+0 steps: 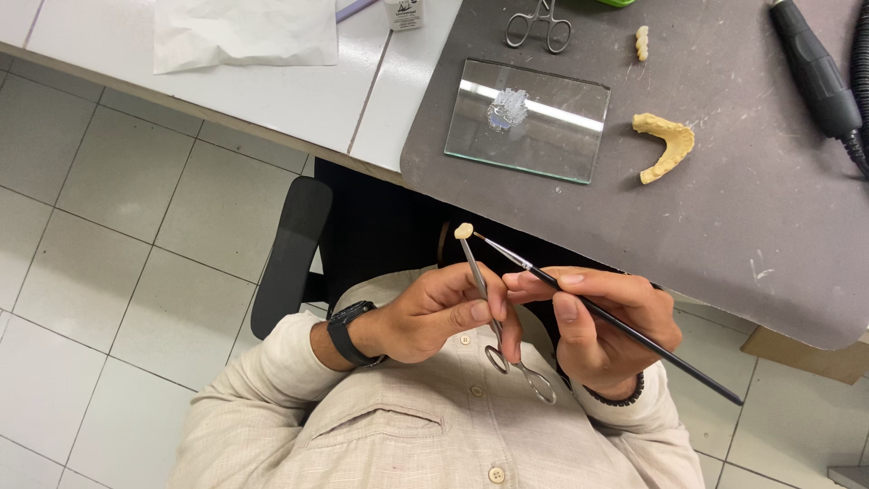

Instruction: The person holds a denture tooth in locking forceps and uses a fine brush to apply ceramic material to it, dipping the brush on a glass slab and shaping the material on the tooth. They reposition the tooth in the forceps and continue applying material with the brush throughout the episode.

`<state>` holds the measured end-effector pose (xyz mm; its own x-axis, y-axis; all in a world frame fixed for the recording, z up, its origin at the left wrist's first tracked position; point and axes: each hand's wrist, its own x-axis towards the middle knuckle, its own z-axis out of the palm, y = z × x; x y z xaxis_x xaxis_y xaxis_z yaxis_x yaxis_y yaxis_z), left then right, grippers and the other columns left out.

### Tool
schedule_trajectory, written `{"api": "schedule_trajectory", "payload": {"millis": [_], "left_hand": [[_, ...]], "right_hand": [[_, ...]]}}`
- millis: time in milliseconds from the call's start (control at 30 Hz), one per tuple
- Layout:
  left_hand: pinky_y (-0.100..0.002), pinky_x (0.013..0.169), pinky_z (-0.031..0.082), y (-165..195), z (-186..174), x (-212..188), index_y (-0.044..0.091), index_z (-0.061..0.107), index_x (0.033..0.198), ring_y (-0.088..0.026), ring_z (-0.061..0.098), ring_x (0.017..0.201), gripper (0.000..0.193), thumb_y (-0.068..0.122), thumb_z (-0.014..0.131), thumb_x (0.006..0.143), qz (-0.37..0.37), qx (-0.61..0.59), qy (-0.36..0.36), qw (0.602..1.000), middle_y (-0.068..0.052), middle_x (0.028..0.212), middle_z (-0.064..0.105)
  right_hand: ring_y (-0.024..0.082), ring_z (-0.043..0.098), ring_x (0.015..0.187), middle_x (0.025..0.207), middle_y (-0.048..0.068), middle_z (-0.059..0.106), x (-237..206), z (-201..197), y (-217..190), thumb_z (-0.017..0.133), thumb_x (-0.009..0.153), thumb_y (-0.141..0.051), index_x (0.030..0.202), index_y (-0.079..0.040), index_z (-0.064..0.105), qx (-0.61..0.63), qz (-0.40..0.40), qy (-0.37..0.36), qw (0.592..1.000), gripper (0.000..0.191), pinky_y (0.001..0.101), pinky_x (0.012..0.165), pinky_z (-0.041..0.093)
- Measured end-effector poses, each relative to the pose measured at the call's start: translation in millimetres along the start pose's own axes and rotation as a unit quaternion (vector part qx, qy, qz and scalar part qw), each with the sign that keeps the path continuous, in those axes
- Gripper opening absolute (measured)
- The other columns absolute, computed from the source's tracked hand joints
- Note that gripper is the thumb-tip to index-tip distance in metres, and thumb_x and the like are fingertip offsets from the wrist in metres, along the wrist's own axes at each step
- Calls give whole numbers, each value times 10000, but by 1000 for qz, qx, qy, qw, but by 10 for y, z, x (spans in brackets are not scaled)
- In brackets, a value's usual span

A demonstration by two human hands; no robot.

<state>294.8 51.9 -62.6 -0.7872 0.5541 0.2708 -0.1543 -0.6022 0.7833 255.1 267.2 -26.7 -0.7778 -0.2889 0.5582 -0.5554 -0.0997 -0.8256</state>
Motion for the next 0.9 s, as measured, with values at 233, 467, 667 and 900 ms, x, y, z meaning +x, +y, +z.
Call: {"api": "schedule_trajectory", "payload": {"millis": [233,467,667,900], "left_hand": [[-364,934,589,-13,14,6,113,552,1205,-188,727,990,138,213,459,1185,8,-3,7,1000,-116,1012,712],[-358,933,590,-15,7,-11,112,551,1221,-192,720,1011,142,220,463,1199,3,-7,1,1000,-118,1005,716],[-364,935,596,-26,-3,3,111,540,1232,-201,710,1033,137,212,458,1190,2,-21,-9,1000,-119,1033,699],[-370,965,591,-23,-41,-15,106,530,1206,-210,723,1053,137,217,450,1208,-9,-58,-24,998,-139,1074,725]], "right_hand": [[304,798,880,1006,253,742,-13,6,-23,569,1063,-23,1144,48,572,-30,5,11,999,108,333,747,689],[302,799,874,1001,249,751,-15,3,-15,574,1064,-35,1153,47,570,-29,4,7,1000,120,338,741,685],[330,798,872,1035,285,735,13,2,-32,567,1091,-86,1168,35,547,13,-1,4,1000,145,356,734,690],[230,741,911,1042,225,665,104,28,-41,636,1090,-55,1147,22,570,0,-27,81,996,116,351,757,674]]}}
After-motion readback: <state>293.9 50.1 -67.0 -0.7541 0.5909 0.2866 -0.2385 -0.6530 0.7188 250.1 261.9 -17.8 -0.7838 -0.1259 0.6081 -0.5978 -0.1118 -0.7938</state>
